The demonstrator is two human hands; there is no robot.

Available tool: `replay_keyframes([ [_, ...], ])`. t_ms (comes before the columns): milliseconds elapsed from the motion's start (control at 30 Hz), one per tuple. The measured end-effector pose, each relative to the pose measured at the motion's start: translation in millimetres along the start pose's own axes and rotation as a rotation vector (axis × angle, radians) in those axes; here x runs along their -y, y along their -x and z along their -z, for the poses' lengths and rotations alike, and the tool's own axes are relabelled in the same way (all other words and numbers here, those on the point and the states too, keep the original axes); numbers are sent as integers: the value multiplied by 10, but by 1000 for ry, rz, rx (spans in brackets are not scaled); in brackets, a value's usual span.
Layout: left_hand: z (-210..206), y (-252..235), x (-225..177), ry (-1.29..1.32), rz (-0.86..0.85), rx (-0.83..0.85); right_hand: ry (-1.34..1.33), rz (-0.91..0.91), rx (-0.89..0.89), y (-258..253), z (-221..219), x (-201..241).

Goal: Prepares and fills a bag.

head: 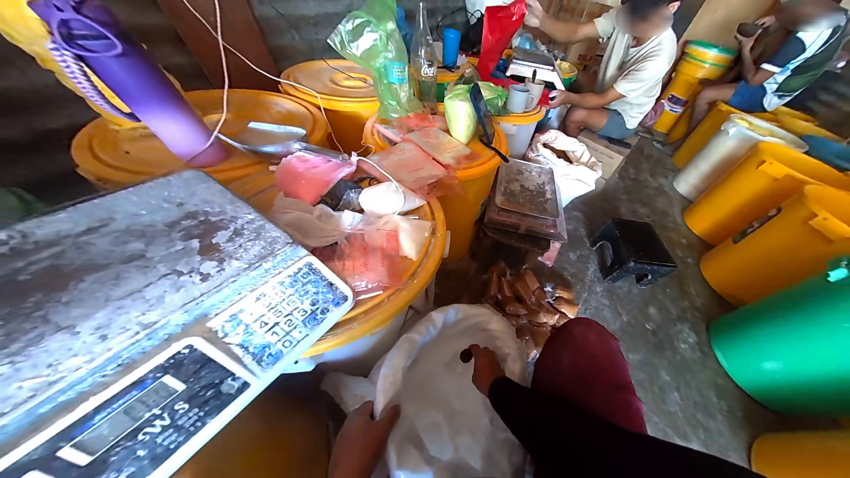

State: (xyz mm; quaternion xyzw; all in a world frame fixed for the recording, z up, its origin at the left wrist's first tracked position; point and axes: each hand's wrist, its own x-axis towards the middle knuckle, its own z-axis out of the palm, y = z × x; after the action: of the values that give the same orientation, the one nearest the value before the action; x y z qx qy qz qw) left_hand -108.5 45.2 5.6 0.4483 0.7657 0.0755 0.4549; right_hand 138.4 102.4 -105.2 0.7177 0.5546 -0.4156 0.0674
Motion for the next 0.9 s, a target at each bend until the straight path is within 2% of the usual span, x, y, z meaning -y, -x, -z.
replay_keyframes([
  [200, -8, 0, 9, 9, -10, -3, 68, -64, 140, 95, 73, 14],
  [300, -1, -4, 1, 5, -1, 4, 15, -101, 116, 97, 125, 32],
  [467, -11, -10, -2, 10, 2, 5, 11, 20, 50, 43, -1, -39],
  [567, -15, -40, 24, 9, 4, 10, 20, -47, 38, 88, 16, -3],
  [667, -24, -46, 30, 13, 5, 4, 55, -117, 127, 160, 111, 51],
  [833, -28, -46, 30, 14, 5, 5, 52, 25, 112, 60, -25, -25],
  [900, -20, -45, 20, 7, 7, 5, 64, 16, 121, 63, -38, -20],
])
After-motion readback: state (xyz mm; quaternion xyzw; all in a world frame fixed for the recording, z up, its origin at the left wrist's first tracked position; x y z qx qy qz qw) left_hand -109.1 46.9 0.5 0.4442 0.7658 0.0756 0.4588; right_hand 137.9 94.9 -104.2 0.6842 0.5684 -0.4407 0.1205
